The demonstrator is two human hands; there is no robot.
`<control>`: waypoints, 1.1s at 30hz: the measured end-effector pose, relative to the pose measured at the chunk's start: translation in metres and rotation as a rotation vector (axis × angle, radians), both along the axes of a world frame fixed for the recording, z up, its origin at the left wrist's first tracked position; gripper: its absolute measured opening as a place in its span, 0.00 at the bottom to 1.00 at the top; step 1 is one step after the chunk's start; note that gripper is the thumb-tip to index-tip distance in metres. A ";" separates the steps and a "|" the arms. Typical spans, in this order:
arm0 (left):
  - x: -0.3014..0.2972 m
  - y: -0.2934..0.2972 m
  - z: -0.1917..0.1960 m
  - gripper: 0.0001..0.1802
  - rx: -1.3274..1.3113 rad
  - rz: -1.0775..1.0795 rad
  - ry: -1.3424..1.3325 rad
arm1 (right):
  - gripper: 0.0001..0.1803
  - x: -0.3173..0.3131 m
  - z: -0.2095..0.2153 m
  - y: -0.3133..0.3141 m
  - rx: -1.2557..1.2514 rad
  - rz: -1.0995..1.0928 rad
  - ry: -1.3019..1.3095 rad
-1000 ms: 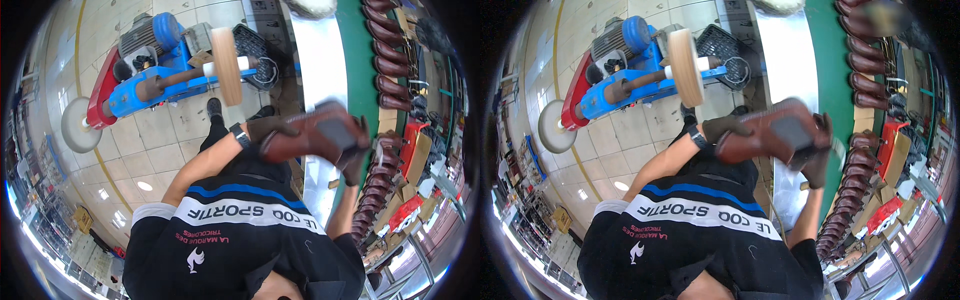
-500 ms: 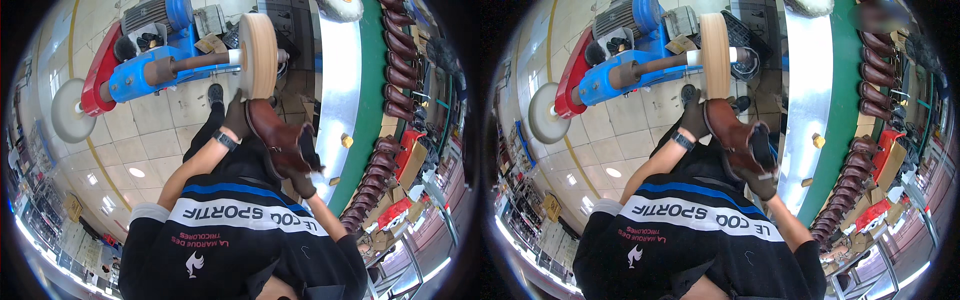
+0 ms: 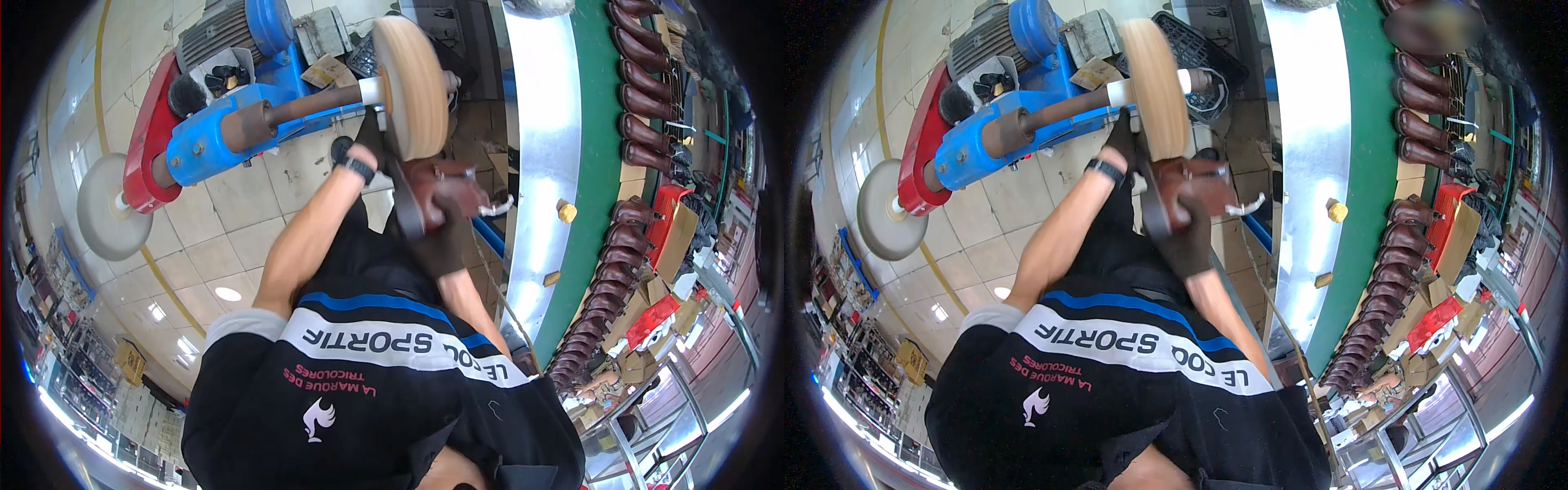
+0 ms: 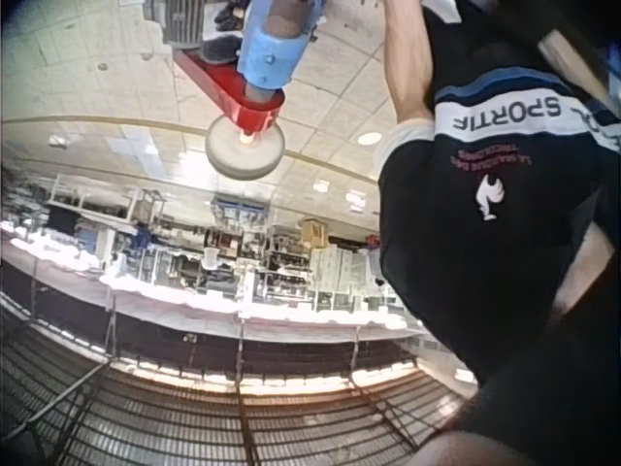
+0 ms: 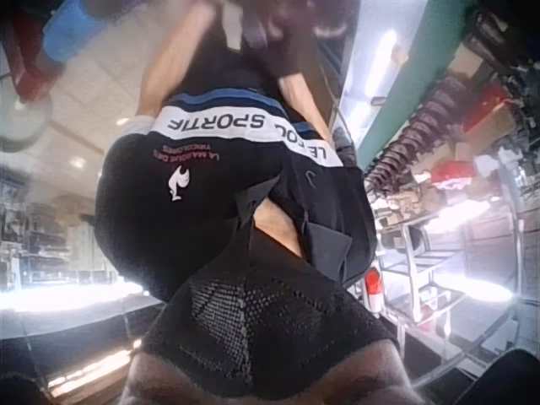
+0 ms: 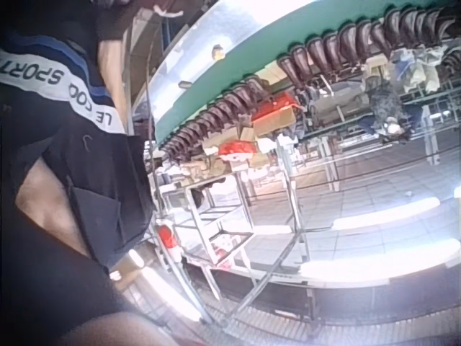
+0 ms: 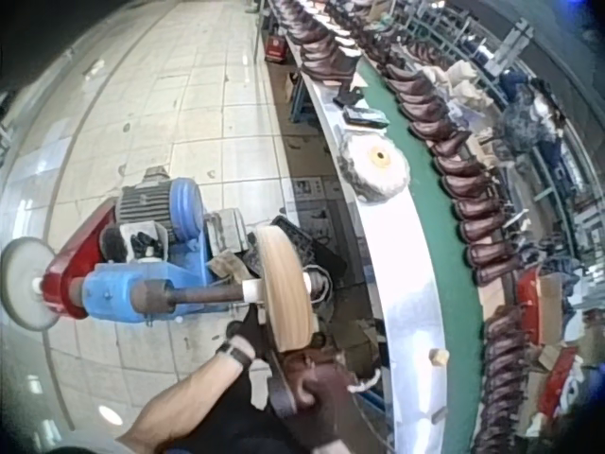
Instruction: Polishing and finishing leather boots using a motorized buffing wheel in a factory setting.
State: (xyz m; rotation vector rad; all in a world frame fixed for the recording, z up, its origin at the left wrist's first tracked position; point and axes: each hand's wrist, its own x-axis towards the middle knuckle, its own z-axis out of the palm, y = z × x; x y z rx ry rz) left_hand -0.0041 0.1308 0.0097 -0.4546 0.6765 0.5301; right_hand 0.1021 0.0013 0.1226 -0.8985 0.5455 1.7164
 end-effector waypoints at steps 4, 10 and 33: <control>0.003 -0.023 0.032 0.42 -0.027 0.045 -0.113 | 0.15 0.017 0.001 -0.078 0.101 0.434 -0.687; 0.012 0.002 -0.003 0.40 0.002 -0.007 0.136 | 0.23 -0.007 0.014 -0.001 0.478 0.795 -1.515; 0.002 -0.075 -0.066 0.37 -0.005 0.192 -0.688 | 0.38 -0.004 0.055 0.052 0.474 1.631 -1.811</control>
